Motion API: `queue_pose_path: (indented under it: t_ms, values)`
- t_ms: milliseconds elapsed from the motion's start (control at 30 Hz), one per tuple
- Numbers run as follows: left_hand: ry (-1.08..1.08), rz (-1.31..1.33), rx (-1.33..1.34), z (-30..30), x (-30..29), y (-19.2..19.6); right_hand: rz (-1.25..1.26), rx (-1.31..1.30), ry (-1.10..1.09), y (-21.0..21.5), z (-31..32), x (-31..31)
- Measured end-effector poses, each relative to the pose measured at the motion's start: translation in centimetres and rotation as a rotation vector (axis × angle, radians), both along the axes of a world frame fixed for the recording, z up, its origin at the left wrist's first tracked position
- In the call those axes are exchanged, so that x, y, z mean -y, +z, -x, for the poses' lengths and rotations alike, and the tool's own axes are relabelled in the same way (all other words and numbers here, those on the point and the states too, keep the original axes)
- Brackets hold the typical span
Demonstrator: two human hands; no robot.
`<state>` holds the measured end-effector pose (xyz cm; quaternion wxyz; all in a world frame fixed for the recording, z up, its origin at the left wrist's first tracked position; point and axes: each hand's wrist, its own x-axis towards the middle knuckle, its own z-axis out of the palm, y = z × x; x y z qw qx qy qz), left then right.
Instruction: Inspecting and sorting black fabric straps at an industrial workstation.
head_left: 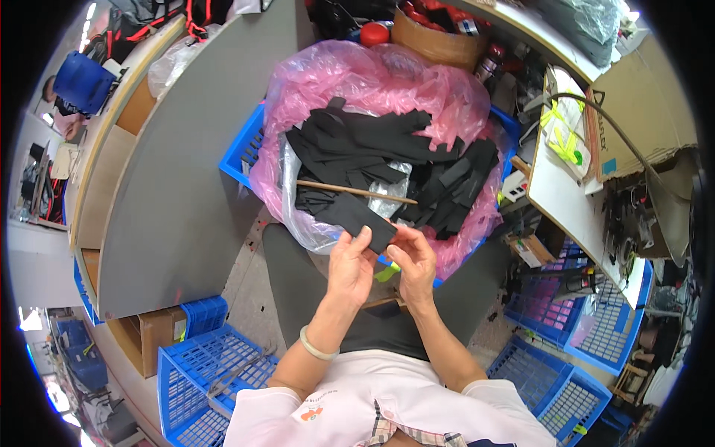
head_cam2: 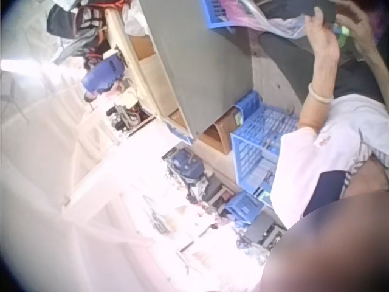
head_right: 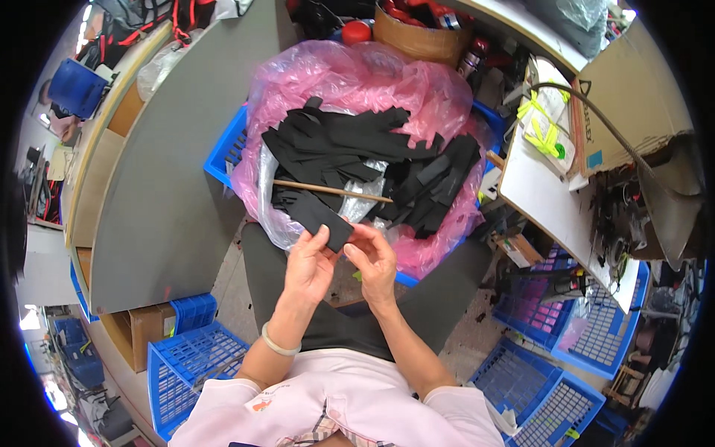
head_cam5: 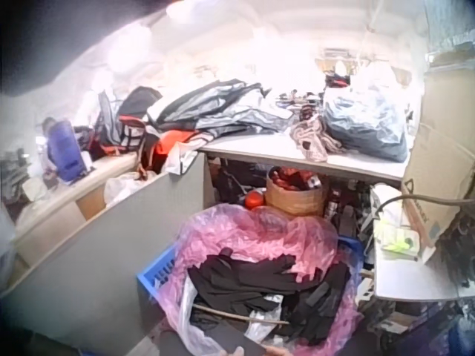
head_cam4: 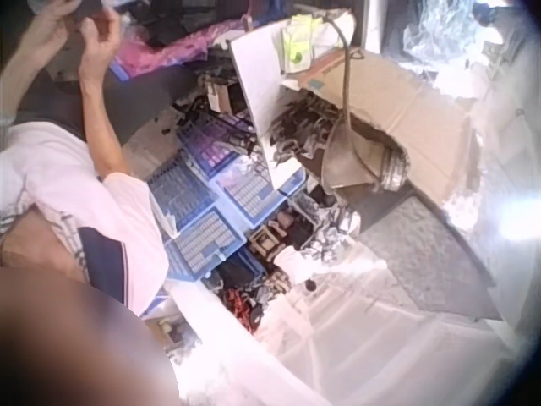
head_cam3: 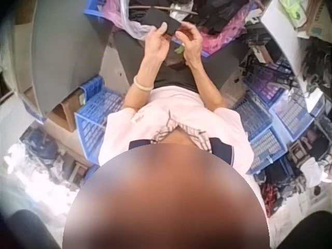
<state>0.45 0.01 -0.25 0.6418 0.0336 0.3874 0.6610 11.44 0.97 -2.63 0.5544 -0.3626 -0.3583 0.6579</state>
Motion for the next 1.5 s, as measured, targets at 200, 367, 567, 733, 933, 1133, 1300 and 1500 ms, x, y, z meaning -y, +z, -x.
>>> queue_pose_path:
  t_ms: [200, 367, 567, 733, 933, 1133, 1300, 1500]
  values:
    - [0.036, 0.020, 0.145, 0.6, 1.3, -0.9, -0.022, 0.234, -0.055, 1.3, 0.8, 1.1]
    - [-0.101, -0.014, 0.166, -2.1, 0.6, -0.7, -0.164, 0.389, -0.208, -0.2, -1.2, 0.2]
    - [-0.081, 0.058, 0.134, 0.5, 0.4, -0.6, -0.264, 0.422, -0.142, 1.6, -1.4, -1.5]
    - [-0.252, 0.114, 0.197, 0.7, 0.6, -0.8, -0.501, 0.641, -0.192, 3.3, -2.3, -1.6]
    - [-0.291, 0.178, 0.389, 0.6, 0.3, -1.3, -0.637, 0.732, -0.247, 4.9, -2.7, -1.5]
    - [-0.126, -0.185, -0.748, 0.3, 1.5, 0.9, -0.604, 0.944, -0.322, 3.7, -2.7, -2.0]
    - [-0.299, -0.324, -1.081, -2.3, 0.6, 0.3, -0.596, 0.986, -0.290, 2.9, -3.5, -1.2]
    - [-0.221, -0.170, -1.288, -2.0, 1.1, -1.6, -0.523, 1.071, -0.188, 1.7, -3.0, 0.4]
